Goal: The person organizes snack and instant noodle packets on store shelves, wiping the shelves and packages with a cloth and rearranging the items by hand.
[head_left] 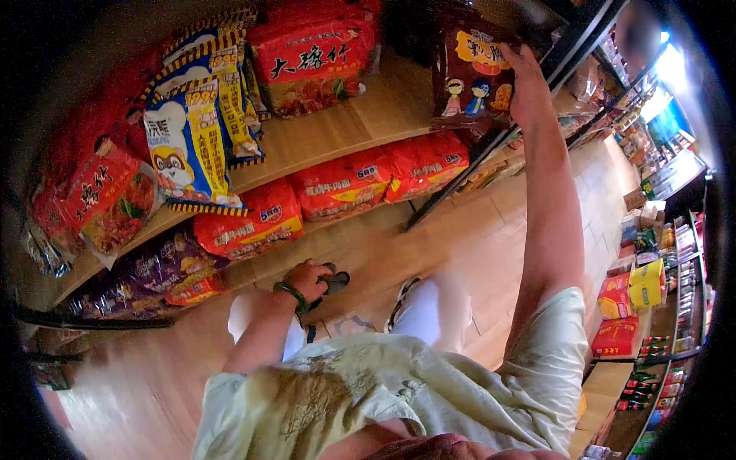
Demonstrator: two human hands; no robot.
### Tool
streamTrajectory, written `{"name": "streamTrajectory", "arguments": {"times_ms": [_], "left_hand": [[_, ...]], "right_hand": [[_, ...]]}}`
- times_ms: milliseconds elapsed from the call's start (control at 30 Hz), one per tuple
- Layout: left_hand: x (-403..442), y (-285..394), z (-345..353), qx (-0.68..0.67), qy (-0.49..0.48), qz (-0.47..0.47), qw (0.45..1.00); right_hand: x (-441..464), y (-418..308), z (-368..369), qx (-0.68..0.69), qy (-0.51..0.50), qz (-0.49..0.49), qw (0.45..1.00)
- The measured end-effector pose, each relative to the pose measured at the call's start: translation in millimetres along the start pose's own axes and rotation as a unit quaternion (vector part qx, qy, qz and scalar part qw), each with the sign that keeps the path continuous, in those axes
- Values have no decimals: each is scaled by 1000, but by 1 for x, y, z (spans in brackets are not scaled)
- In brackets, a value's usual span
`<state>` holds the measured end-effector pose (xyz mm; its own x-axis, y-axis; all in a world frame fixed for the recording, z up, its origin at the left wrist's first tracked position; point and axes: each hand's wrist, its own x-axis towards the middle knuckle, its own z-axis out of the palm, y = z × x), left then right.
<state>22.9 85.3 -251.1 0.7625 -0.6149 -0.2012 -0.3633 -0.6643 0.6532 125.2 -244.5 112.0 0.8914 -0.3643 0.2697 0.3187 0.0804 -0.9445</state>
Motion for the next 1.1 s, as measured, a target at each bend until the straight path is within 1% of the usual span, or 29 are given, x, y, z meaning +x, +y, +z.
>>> {"name": "streamTrajectory", "arguments": {"times_ms": [33,67,100,133,167,200,233,267,300,333,400,467,500,600,633,667,700,733,800,833,900,933,1000,1033,1100], "left_hand": [[2,0,1,-15,-23,-25,999],[3,1,0,-14,-24,-25,999],[0,8,-5,1,-25,-23,999],[-2,11,-7,16,-26,-20,999],[4,-17,17,14,3,30,999],[4,-11,11,14,2,31,999],[1,2,0,35,-27,11,999],[1,9,-6,56,-56,-9,997],[2,8,-6,56,-56,-7,997],[3,7,-5,55,-61,-5,997],[3,4,-2,50,-66,-4,997],[2,-1,2,54,-51,-1,997],[1,0,1,52,-51,-2,997],[1,7,-4,88,-65,-3,994],[2,7,-4,86,-66,-6,994],[2,7,-4,82,-66,-9,994],[3,6,-2,82,-65,-7,994],[3,2,0,84,-74,-13,994],[3,1,2,86,-83,-19,993],[2,2,0,87,-88,-25,992],[2,5,-2,89,-90,-31,991],[1,5,-3,102,-100,-27,989],[2,6,-4,116,-108,-27,987],[1,6,-3,110,-110,-37,987],[0,3,-2,105,-114,-51,987]], "right_hand": [[24,11,-10,-24,-31,-28,999],[51,24,-24,-23,-31,-27,999],[79,37,-38,-59,-81,-78,992],[87,35,-38,-83,-112,-120,983],[95,33,-37,-104,-141,-163,971],[103,31,-36,-121,-168,-206,956],[75,13,-9,-54,-125,-126,983],[60,3,6,13,-81,-45,996],[66,4,5,-4,-91,-50,995],[66,9,2,-6,-90,-50,995],[66,21,-2,-55,-78,-44,994],[80,37,-20,-95,-87,-61,990],[115,58,-55,-220,-144,-157,952],[113,67,-71,-367,-179,-237,882],[93,56,-56,-246,-146,-110,952],[77,47,-43,-115,-109,20,987],[68,43,-38,-103,-116,-9,988],[69,41,-35,-105,-116,-10,988],[75,40,-31,-100,-67,-6,993],[81,40,-31,-100,-68,-6,993],[91,39,-32,-118,-48,-84,988],[93,38,-31,-117,-49,-84,988],[97,38,-26,-95,-7,-96,991],[109,40,-31,-92,-9,-95,991],[133,40,-40,-131,-28,-124,983]]}}
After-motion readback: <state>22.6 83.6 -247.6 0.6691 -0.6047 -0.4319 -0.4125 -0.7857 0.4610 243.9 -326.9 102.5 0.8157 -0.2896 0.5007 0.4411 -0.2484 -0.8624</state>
